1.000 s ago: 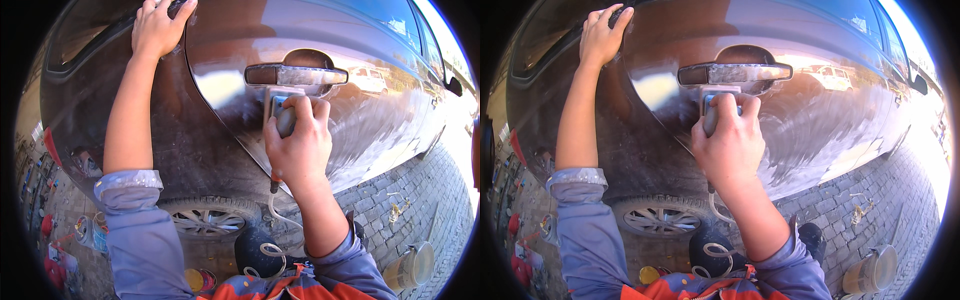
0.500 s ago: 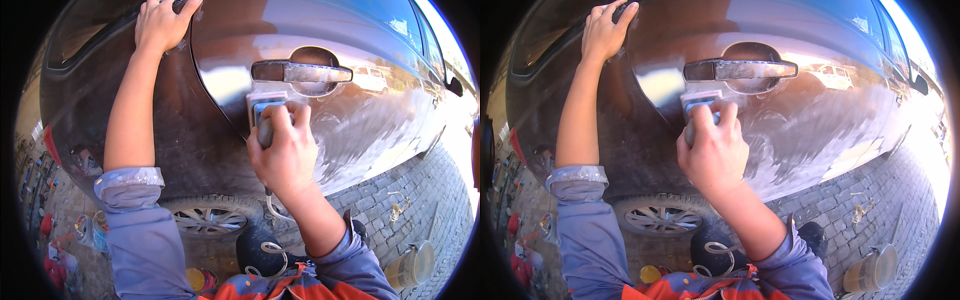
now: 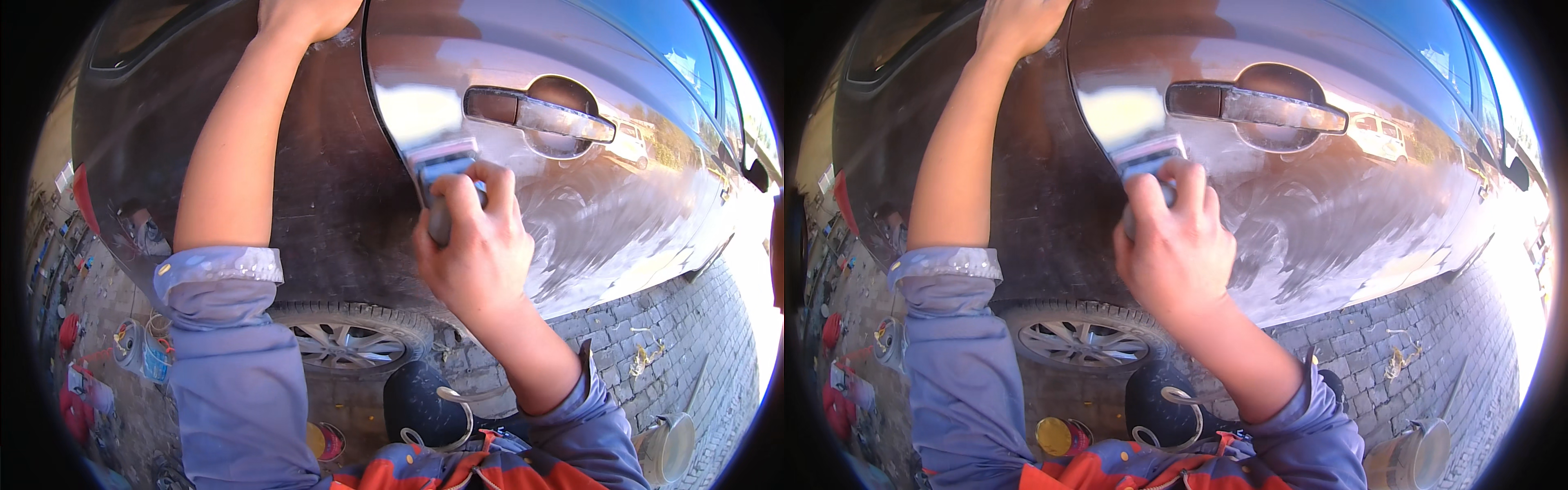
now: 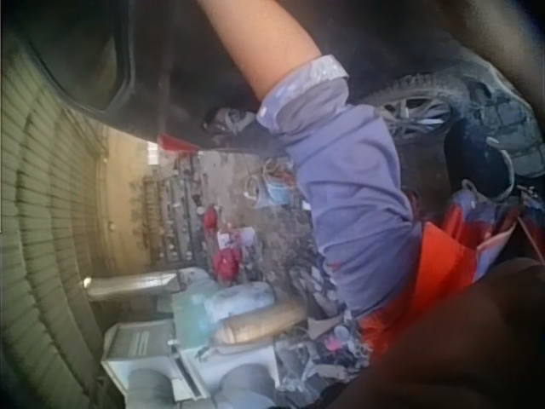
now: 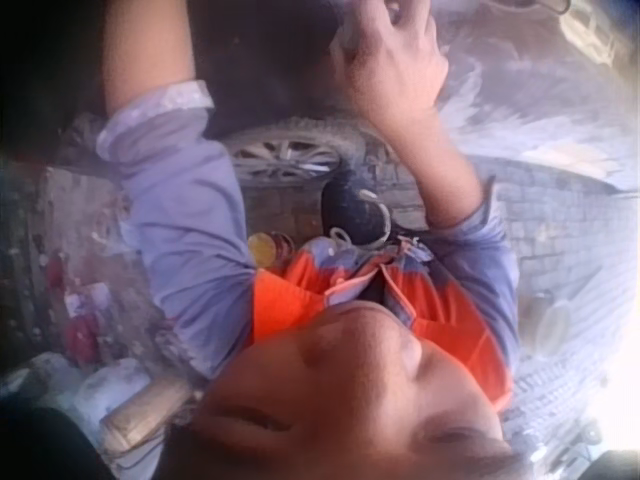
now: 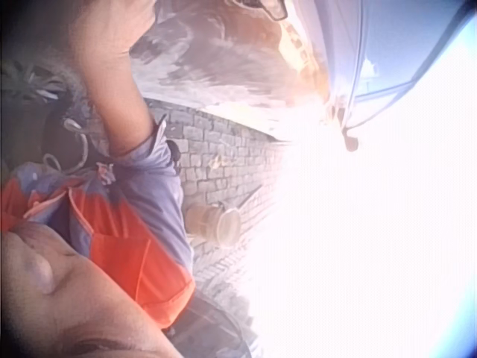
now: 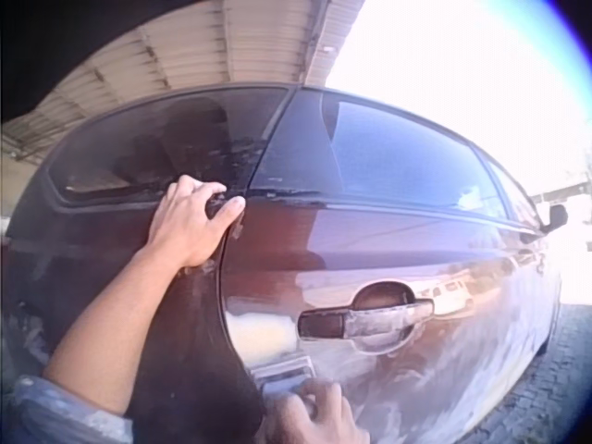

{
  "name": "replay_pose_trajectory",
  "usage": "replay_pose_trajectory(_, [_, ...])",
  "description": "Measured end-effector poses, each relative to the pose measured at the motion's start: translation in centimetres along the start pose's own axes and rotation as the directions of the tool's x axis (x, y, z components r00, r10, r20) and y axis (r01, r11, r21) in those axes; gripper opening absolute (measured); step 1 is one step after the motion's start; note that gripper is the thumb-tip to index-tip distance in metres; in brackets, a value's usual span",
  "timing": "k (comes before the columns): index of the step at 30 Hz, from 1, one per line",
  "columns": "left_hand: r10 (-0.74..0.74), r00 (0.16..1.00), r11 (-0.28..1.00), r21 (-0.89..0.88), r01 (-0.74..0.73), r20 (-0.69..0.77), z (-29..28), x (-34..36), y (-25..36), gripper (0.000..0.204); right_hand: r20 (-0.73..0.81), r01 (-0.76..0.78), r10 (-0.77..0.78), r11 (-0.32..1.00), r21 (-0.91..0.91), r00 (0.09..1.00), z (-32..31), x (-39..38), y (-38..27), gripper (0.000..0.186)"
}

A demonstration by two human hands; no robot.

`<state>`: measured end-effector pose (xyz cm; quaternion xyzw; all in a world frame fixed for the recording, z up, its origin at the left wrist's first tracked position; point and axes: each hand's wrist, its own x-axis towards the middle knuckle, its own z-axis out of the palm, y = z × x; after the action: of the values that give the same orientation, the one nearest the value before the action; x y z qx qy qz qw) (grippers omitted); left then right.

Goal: The person uses a handheld electric sander to sand the surface of a car door. They move the sander across the door panel, around the handle, and along the lower edge near the wheel arch, removing material to prepare the surface.

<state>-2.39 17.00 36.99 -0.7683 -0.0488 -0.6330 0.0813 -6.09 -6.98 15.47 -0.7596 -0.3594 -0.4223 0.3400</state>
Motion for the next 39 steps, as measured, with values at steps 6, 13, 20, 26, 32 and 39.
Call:
replay_pose_trajectory(6, [0.004,1.0,1.0,0.004,-0.004,-0.026,0.3,0.0,-0.2,0.065,0.121,0.03,-0.026,0.999,-0.03,0.992,-0.6,-2.3,1.0,0.033])
replay_pose_trajectory(13, [0.001,1.0,1.0,0.009,-0.001,-0.019,0.2,0.2,-0.2,0.066,0.084,0.047,-0.043,0.998,-0.047,0.995,0.1,-0.3,-1.2,0.034])
replay_pose_trajectory(20, [-0.002,1.0,1.0,0.026,0.002,-0.001,0.1,0.1,-0.3,0.066,0.081,0.069,-0.068,0.997,-0.019,0.994,0.5,1.1,-2.1,0.037])
replay_pose_trajectory(26, [-0.006,1.0,0.999,0.036,0.007,-0.001,-0.3,0.3,0.4,0.058,0.052,0.069,-0.07,0.997,0.02,0.996,0.4,-3.1,1.8,0.037])
replay_pose_trajectory(32, [-0.008,1.0,0.999,0.053,0.008,0.003,-0.3,0.2,0.6,0.057,-0.211,-0.146,0.144,0.989,0.008,0.967,-3.0,-2.1,9.3,0.031])
replay_pose_trajectory(39, [0.004,1.0,0.995,0.101,-0.005,0.011,0.1,0.5,0.3,0.056,-0.092,-0.084,0.092,0.992,0.089,0.992,-0.7,-2.8,5.6,0.032])
